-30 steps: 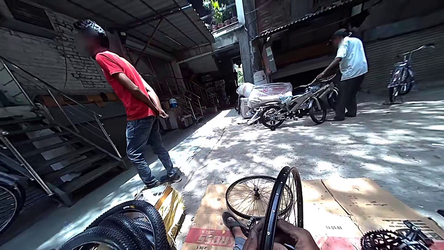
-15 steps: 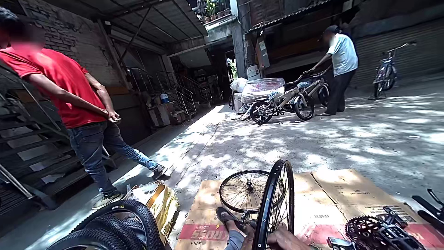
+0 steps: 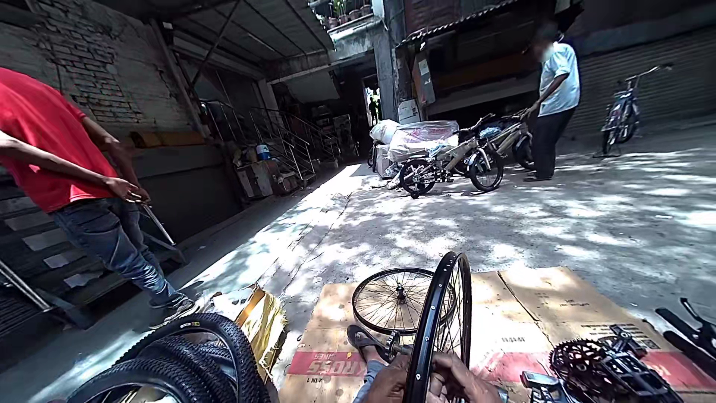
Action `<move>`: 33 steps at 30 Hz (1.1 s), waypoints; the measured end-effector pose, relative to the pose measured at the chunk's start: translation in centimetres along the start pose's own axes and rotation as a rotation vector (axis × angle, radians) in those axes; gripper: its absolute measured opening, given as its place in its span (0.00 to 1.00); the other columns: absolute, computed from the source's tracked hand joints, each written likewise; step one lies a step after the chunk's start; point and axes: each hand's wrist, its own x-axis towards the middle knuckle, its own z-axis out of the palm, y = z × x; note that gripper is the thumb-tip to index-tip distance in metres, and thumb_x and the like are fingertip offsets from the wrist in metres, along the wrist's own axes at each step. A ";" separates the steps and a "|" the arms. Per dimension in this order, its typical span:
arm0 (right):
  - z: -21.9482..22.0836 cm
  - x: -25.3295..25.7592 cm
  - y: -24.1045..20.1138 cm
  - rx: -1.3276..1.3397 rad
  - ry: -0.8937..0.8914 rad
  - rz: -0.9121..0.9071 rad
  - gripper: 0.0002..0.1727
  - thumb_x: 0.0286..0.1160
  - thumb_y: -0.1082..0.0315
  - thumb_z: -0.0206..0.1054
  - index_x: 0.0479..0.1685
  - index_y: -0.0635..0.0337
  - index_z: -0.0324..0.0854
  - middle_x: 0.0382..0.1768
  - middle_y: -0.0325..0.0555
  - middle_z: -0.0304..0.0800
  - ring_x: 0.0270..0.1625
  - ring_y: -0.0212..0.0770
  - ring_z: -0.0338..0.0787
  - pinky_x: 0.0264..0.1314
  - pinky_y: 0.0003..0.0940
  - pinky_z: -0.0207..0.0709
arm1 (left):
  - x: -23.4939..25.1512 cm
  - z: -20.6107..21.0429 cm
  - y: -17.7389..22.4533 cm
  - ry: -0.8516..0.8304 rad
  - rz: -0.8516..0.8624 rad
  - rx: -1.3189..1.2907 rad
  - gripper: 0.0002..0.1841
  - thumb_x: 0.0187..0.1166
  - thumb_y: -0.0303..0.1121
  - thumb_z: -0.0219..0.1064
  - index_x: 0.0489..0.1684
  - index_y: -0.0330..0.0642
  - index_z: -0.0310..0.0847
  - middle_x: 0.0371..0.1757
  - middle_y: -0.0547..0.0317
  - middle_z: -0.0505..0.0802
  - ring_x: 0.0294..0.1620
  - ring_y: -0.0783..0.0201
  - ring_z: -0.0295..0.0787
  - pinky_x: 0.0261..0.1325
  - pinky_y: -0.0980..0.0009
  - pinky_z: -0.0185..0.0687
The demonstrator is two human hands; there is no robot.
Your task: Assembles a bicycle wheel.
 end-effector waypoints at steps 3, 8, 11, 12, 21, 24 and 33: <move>-1.3 1.8 0.7 0.002 -0.156 -0.007 0.21 0.74 0.56 0.75 0.55 0.65 0.85 0.32 0.44 0.88 0.30 0.34 0.84 0.34 0.34 0.82 | 0.1 -0.1 -0.3 0.013 0.006 0.030 0.13 0.82 0.33 0.55 0.36 0.53 0.90 0.30 0.68 0.94 0.33 0.77 0.90 0.42 0.77 0.87; -0.5 2.1 0.8 -0.191 -0.082 -0.031 0.14 0.70 0.57 0.76 0.37 0.59 0.86 0.32 0.44 0.85 0.32 0.36 0.83 0.36 0.36 0.80 | -0.9 1.3 -2.5 0.231 0.264 0.172 0.22 0.92 0.34 0.37 0.51 0.44 0.82 0.38 0.73 0.94 0.42 0.82 0.89 0.52 0.80 0.85; 2.4 1.3 1.1 -0.243 0.250 -0.003 0.10 0.54 0.62 0.77 0.23 0.53 0.80 0.23 0.34 0.79 0.23 0.25 0.74 0.23 0.22 0.70 | -0.5 1.2 -3.3 0.226 0.253 -0.115 0.27 0.94 0.46 0.39 0.44 0.47 0.89 0.34 0.65 0.95 0.36 0.76 0.91 0.44 0.77 0.87; 2.7 1.5 1.2 -0.222 0.275 -0.003 0.10 0.55 0.61 0.77 0.23 0.53 0.80 0.25 0.34 0.79 0.25 0.24 0.74 0.25 0.21 0.70 | -0.3 0.8 -3.3 0.171 0.267 -0.172 0.27 0.93 0.49 0.42 0.44 0.48 0.89 0.33 0.64 0.94 0.34 0.76 0.91 0.42 0.77 0.87; 1.7 -2.0 0.0 -0.089 0.221 0.015 0.14 0.75 0.57 0.74 0.49 0.57 0.92 0.47 0.45 0.86 0.49 0.32 0.88 0.51 0.26 0.86 | -1.1 0.0 -4.2 0.135 0.316 0.017 0.18 0.92 0.43 0.47 0.50 0.46 0.82 0.41 0.70 0.94 0.45 0.79 0.90 0.54 0.77 0.86; 2.4 -2.7 -0.5 -0.087 0.209 0.015 0.12 0.74 0.60 0.74 0.46 0.60 0.92 0.47 0.47 0.87 0.54 0.33 0.87 0.60 0.28 0.83 | 0.1 0.2 -1.0 -0.117 0.159 0.095 0.13 0.80 0.51 0.67 0.31 0.57 0.91 0.29 0.75 0.92 0.33 0.82 0.87 0.42 0.81 0.83; -1.1 0.5 2.6 -0.220 0.092 0.103 0.23 0.81 0.38 0.60 0.46 0.45 0.89 0.51 0.33 0.89 0.54 0.31 0.89 0.54 0.35 0.87 | -0.1 -0.9 -1.6 0.113 0.363 0.262 0.44 0.80 0.70 0.50 0.71 0.33 0.71 0.63 0.46 0.86 0.65 0.55 0.85 0.71 0.55 0.81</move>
